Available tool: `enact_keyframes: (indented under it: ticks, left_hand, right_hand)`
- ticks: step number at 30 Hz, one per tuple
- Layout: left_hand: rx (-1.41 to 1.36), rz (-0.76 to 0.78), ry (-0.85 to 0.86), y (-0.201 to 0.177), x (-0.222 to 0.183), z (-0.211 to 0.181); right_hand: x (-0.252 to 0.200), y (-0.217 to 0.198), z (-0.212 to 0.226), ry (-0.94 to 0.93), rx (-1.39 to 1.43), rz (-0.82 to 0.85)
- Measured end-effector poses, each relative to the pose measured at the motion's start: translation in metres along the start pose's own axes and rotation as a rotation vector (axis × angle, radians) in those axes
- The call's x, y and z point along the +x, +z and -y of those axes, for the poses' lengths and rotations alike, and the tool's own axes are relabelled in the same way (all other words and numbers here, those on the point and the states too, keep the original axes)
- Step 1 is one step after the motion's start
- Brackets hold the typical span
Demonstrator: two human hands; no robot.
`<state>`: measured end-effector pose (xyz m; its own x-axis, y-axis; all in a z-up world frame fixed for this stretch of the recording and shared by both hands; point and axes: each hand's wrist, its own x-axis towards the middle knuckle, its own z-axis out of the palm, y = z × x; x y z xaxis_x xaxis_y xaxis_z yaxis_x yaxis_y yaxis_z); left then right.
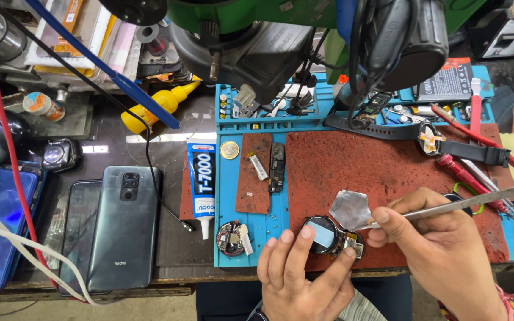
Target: The person disassembles a smartwatch, handles internal components including the circuit board and sensor, and uses a metal spatula to separate the internal module from the outer casing.
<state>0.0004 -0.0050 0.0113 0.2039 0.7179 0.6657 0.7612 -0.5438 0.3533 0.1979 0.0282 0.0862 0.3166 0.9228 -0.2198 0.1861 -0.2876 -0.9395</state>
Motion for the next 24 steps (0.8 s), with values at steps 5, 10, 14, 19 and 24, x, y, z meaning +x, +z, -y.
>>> enact_keyframes:
  ticks: [5,10,14,19,24]
  left_hand:
    - [0.004,-0.051,0.038,0.003,0.003,0.002]
    - [-0.016,-0.023,0.014,0.004,0.001,-0.001]
    - [-0.024,0.017,0.009,0.005,-0.003,0.001]
    - [-0.016,0.024,0.004,0.008,-0.005,0.0]
    - [-0.011,0.017,-0.007,0.009,-0.005,-0.002]
  right_hand:
    - [-0.003,-0.001,-0.009,-0.112,0.102,0.036]
    - [-0.028,0.001,-0.01,-0.387,0.349,-0.123]
    - [-0.035,-0.025,-0.002,-0.637,0.747,-0.171]
    - [-0.04,-0.073,-0.012,-0.356,0.241,-0.436]
    - [-0.032,-0.078,-0.018,-0.073,-0.363,-0.401]
